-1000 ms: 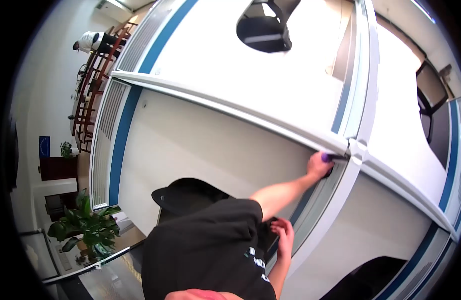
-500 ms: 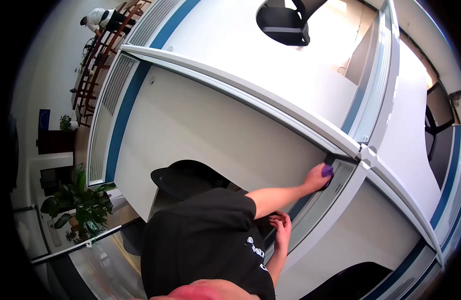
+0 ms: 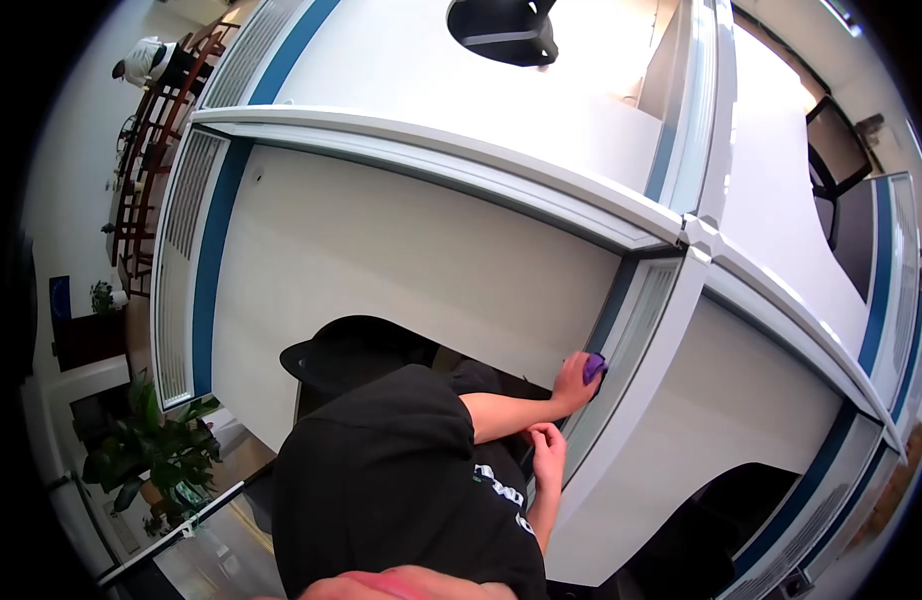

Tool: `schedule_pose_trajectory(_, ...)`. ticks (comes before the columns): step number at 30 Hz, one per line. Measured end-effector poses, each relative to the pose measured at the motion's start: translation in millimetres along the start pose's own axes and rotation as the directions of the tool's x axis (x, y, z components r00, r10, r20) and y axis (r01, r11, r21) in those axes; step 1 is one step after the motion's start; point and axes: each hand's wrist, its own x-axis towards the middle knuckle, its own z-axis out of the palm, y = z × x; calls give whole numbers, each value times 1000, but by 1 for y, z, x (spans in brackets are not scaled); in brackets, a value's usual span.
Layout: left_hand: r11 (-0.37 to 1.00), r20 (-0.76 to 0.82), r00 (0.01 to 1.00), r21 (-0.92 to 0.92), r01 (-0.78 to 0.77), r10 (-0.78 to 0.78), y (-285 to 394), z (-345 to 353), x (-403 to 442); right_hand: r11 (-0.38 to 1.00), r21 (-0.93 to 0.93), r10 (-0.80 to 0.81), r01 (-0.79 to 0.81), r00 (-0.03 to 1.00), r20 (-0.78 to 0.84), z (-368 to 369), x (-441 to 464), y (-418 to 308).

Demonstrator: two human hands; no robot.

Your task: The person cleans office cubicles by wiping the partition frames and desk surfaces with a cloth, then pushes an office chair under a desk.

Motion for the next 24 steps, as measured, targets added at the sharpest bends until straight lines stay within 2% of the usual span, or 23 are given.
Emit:
schedule_pose_trajectory(2, 1000, 43, 999, 23, 13, -14, -10, -5, -23, 993, -99, -71, 70, 997, -10, 15, -34, -7)
schedule_pose_trajectory(3, 1000, 28, 1000, 14, -11, 10, -9, -6, -20, 996, -27, -83, 81, 995, -51, 30, -57, -27)
schedule_pose_trajectory(5, 997, 3, 998, -14, -70, 70, -9, 12, 12, 983, 79, -162, 168, 984, -71, 23, -97, -20)
schedule_pose_trajectory(7, 995, -102, 991, -43, -92, 88, -15, 45, 48, 949, 166, -248, 270, 958, -141, 14, -146, -13)
schedule_pose_trajectory(11, 996, -172, 982, -23, -83, 78, -1, 43, 66, 888, 72, -405, 453, 847, -344, -9, -249, 22)
schedule_pose_trajectory(14, 996, -82, 995, -74, -56, 49, -24, 29, -40, 847, 8, -455, 532, 731, -508, -23, -315, 70)
schedule_pose_trajectory(16, 977, -24, 1000, -212, -16, 11, -54, 11, -131, 807, 91, -432, 583, 688, -583, -30, -335, 103)
schedule_pose_trajectory(18, 992, -57, 995, -90, -89, 84, -82, -8, -224, 791, 94, -420, 605, 649, -635, -34, -355, 128)
schedule_pose_trajectory(20, 993, -34, 994, -46, -104, 103, -102, -29, -302, 780, 106, -399, 616, 621, -675, -30, -370, 151)
schedule_pose_trajectory(22, 993, 73, 991, -53, -110, 114, -110, -51, -342, 773, 93, -371, 628, 566, -736, -30, -376, 172)
schedule_pose_trajectory(24, 984, 107, 979, -48, -170, 174, -109, -53, -334, 792, 73, -350, 606, 548, -760, -27, -381, 183)
